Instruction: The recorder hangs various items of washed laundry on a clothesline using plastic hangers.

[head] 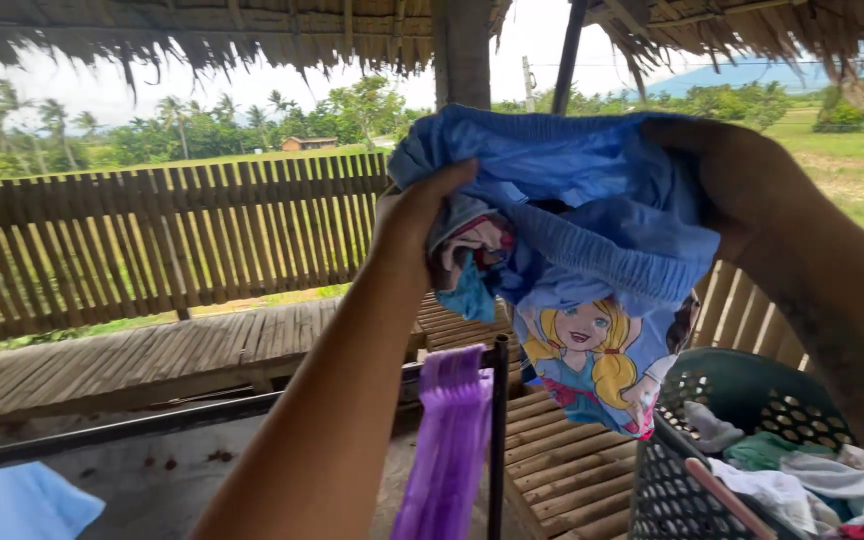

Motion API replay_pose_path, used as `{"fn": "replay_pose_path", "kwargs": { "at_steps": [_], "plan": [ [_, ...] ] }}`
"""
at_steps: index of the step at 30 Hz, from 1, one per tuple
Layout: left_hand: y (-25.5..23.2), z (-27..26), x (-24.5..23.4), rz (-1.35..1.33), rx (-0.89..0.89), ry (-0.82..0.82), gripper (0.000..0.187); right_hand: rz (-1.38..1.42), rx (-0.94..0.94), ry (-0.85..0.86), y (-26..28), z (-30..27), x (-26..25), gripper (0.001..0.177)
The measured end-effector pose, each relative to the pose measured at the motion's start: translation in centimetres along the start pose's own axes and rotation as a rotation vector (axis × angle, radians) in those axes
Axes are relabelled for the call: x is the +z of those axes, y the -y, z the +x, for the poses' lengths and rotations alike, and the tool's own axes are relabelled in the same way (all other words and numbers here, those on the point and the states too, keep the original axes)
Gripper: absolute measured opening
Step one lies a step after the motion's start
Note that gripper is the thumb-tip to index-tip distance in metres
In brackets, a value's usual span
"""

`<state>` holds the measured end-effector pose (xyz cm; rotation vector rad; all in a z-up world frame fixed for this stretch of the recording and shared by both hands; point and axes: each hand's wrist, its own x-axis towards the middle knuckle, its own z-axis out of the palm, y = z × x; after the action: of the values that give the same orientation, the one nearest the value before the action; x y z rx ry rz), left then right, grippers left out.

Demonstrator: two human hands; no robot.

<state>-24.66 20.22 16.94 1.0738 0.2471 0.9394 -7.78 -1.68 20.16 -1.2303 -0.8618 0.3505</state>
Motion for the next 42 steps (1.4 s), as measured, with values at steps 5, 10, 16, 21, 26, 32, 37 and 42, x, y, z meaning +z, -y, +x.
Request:
{"fn": "replay_pose_path", "kwargs": {
  "at_steps": [5,10,16,21,26,32,37,42],
  "plan": [
    [-9.0,-5.8,-8.9,0.277,0.11,-0.117,0.052,0.158,-0.036,0.279,2.6,-0.4,7.4,0.026],
    [-13.6,-9.8,-17.2,0.661,0.138,-0.127,0.086,0.06,0.01,0.286,1.8,-3.4,15.5,0.023],
    [-11.3,-16.0,-26.8,1.456,-0.15,-0.139,0.11,0.074,0.256,0.417,-6.2,-4.4,19.8,0.017],
    [-7.6,-21.3,-31.7,1.683,-0.066,-0.081,0.054,0.114,0.221,0.45,-17.3,-3.1,17.1,0.02],
    [-2.3,-19.3,-37.5,0.845,0.068,0.181,0.02,-0.028,0.103,0.444,-20.7,-8.0,19.0,0.028],
    [-2.5,-22.1,-32.6,1.578,0.365,-0.264,0.023,-1.214,-0.087,0.46,-14.0,-17.8,24.0,0.053],
    [2.3,-22.4,-36.7,1.842,0.234,0.082,0.019,-1.598,0.159,0.626,-18.5,-18.6,20.5,0.064],
    [-3.4,-22.8,-31.6,1.662,-0.116,-0.216,0.028,-1.534,0.233,0.584,-13.3,-19.4,22.2,0.045]
  ]
}}
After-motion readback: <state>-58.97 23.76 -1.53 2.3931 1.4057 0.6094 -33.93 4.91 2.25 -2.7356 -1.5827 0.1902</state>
